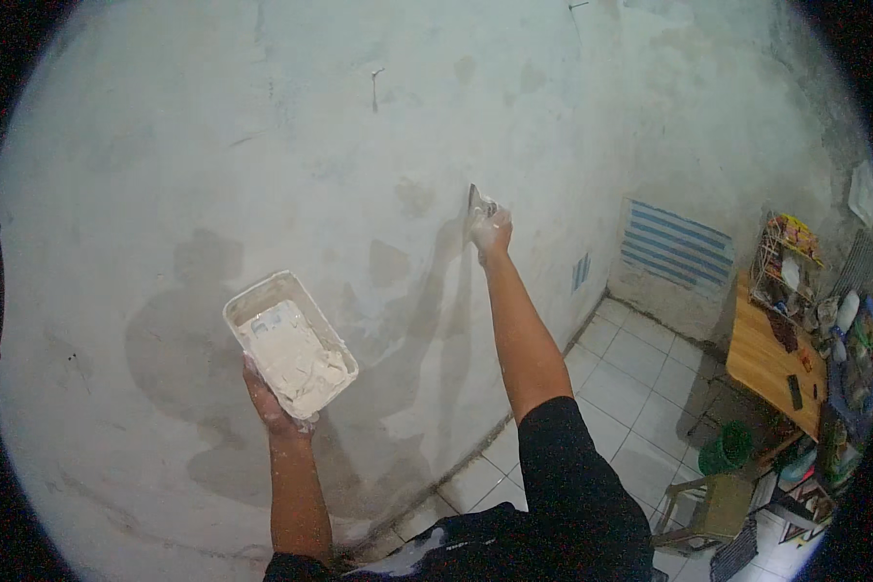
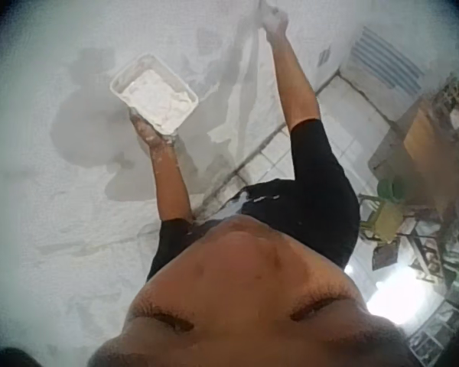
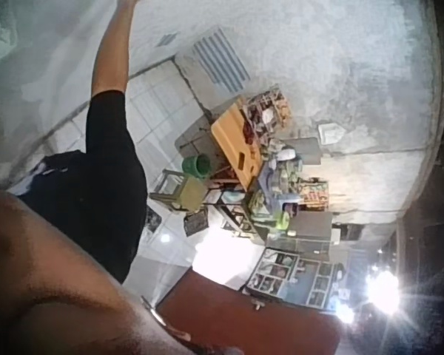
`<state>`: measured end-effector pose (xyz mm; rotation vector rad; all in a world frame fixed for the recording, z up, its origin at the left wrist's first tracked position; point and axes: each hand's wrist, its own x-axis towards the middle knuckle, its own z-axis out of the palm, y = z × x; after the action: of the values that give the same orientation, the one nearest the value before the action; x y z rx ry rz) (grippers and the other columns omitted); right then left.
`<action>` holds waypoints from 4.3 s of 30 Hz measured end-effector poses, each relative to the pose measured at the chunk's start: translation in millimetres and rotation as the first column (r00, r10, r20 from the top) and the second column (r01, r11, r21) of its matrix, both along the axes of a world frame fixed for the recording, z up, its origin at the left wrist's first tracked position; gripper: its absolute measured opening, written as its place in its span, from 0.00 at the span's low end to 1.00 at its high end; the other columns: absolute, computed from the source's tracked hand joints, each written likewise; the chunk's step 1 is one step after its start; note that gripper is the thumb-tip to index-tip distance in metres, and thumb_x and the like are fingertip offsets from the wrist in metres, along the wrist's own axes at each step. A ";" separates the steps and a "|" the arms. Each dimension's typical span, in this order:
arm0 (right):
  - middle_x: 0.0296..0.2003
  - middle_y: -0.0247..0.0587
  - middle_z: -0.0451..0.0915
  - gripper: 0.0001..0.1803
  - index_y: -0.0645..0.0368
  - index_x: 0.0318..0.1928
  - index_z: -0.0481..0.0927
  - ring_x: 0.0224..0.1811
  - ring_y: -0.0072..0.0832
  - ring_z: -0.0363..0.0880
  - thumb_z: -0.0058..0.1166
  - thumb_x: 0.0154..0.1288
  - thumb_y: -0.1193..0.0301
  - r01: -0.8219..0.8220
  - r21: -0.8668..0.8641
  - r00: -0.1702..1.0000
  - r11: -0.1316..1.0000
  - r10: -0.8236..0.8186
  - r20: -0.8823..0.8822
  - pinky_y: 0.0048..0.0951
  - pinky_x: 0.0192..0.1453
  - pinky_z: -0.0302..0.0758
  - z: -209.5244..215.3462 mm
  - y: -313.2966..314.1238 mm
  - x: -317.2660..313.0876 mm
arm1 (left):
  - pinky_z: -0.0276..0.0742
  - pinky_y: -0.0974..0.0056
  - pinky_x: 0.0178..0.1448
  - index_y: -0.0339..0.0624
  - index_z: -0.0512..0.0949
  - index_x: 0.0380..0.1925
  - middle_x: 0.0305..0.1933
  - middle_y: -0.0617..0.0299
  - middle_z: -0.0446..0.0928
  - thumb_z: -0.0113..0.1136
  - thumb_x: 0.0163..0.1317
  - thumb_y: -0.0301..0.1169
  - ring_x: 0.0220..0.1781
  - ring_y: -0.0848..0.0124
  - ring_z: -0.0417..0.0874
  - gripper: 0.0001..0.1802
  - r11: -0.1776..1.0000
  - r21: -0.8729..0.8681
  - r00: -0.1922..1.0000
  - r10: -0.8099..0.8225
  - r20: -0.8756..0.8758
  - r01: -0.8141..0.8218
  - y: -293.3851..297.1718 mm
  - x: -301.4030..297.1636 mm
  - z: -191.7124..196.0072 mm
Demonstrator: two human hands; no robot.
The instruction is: Patching a wall with plaster using a putty knife.
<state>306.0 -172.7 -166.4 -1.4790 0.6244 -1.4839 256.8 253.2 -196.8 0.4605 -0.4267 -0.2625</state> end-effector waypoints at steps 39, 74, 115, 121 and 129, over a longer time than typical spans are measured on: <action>0.35 0.42 0.81 0.07 0.68 0.40 0.78 0.39 0.22 0.78 0.49 0.65 0.77 -0.561 -0.283 0.815 0.778 0.580 -0.022 0.26 0.42 0.74 -40.6 290.8 -129.2 | 0.66 0.57 0.65 0.37 0.59 0.64 0.63 0.52 0.66 0.45 0.67 0.51 0.62 0.59 0.69 0.35 0.970 0.189 0.988 0.152 0.032 -0.156 0.5 -5.7 14.5; 0.23 0.38 0.78 0.18 0.66 0.38 0.78 0.24 0.27 0.74 0.62 0.55 0.63 -0.818 0.176 0.286 0.548 0.652 -0.702 0.29 0.31 0.71 74.0 314.4 -226.7 | 0.64 0.59 0.65 0.39 0.55 0.66 0.61 0.53 0.66 0.49 0.64 0.42 0.62 0.63 0.68 0.34 0.900 0.346 0.944 -0.316 0.096 0.266 13.9 -5.8 2.2; 0.29 0.46 0.80 0.12 0.66 0.34 0.79 0.29 0.27 0.75 0.49 0.65 0.68 0.034 -0.203 0.995 0.979 -0.014 0.096 0.34 0.34 0.71 60.7 -29.8 -23.7 | 0.74 0.48 0.61 0.42 0.59 0.64 0.62 0.52 0.66 0.47 0.63 0.53 0.61 0.53 0.71 0.35 0.999 0.033 1.000 -0.004 -0.023 0.005 -95.5 -29.6 6.6; 0.28 0.50 0.79 0.09 0.61 0.34 0.79 0.32 0.49 0.78 0.49 0.50 0.78 0.002 -0.706 0.990 0.708 0.096 0.100 0.44 0.38 0.74 60.8 42.5 -22.3 | 0.74 0.48 0.61 0.41 0.59 0.64 0.62 0.51 0.66 0.46 0.64 0.53 0.61 0.52 0.71 0.36 0.991 0.065 0.993 0.119 0.013 -0.119 -94.3 -36.9 16.3; 0.28 0.52 0.79 0.15 0.61 0.37 0.81 0.28 0.46 0.77 0.48 0.47 0.82 -0.348 -0.783 0.935 0.516 0.254 -0.248 0.35 0.34 0.73 33.7 -14.3 -65.2 | 0.73 0.47 0.61 0.41 0.58 0.64 0.62 0.50 0.66 0.47 0.64 0.53 0.61 0.52 0.71 0.36 0.992 0.044 0.993 0.119 -0.014 -0.118 -97.3 -40.5 19.3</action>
<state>240.8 -187.1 -132.7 -2.2429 -0.3823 -1.4717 216.4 155.9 -177.5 0.5242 -0.3763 -0.1606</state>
